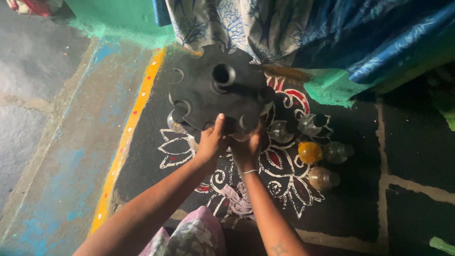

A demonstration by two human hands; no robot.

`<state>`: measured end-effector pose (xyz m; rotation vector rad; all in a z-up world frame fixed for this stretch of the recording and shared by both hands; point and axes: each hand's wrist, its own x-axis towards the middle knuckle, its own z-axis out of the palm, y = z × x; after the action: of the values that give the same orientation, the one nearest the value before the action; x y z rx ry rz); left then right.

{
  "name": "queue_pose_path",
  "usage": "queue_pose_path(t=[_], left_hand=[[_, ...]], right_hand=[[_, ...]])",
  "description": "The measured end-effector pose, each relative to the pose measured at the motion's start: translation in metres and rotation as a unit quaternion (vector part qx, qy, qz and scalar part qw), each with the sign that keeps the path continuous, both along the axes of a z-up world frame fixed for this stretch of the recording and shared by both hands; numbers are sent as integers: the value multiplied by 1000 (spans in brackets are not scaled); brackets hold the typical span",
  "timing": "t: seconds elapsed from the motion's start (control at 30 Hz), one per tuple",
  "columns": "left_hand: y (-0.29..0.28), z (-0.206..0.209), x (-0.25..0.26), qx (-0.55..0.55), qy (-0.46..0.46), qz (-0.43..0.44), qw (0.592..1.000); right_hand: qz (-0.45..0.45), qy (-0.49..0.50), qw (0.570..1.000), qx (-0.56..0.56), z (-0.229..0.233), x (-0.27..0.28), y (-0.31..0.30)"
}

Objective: The person sits on the floor and wipes several small glass jars with a cloth. They pick up each jar, wipe it, and place it back into a black plastic holder or on the floor next to a rangoli design.

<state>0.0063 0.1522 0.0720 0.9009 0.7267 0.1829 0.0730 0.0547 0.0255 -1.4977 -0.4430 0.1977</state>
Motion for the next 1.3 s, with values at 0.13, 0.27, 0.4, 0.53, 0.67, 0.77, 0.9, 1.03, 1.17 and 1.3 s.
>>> queue_pose_path(t=[0.13,0.27,0.4,0.53,0.67,0.77,0.9,1.03,1.17,1.3], left_hand=[[5,-3,-21,42,-6,-45,998],[43,-13,-53,210,-21,10,977],[91,-25,-73,524,78,86,843],[120,-39,-72,645,76,52,758],[112,-52,-72,611,105,3,785],[103,-51,-78,596,134,-24,791],[81,-41,-88,574,107,-100,806],[70,-35,-82,512,172,-126,832],[74,-42,-71,453,275,-151,834],[65,-61,-64,275,215,-106,931]], right_hand=[[49,321,922,209,-36,9,-4],[-60,-52,993,-82,-55,5,-23],[-65,-20,996,-53,-59,-22,-39],[-27,57,992,-108,-59,-55,-36],[26,64,988,-135,-58,-64,-33],[34,65,986,-152,-58,-61,-32],[48,29,987,-149,-59,-66,-23],[61,-107,977,-174,-50,-66,-12],[51,-206,959,-191,-31,-53,-4],[62,-126,959,-246,-15,-41,-3]])
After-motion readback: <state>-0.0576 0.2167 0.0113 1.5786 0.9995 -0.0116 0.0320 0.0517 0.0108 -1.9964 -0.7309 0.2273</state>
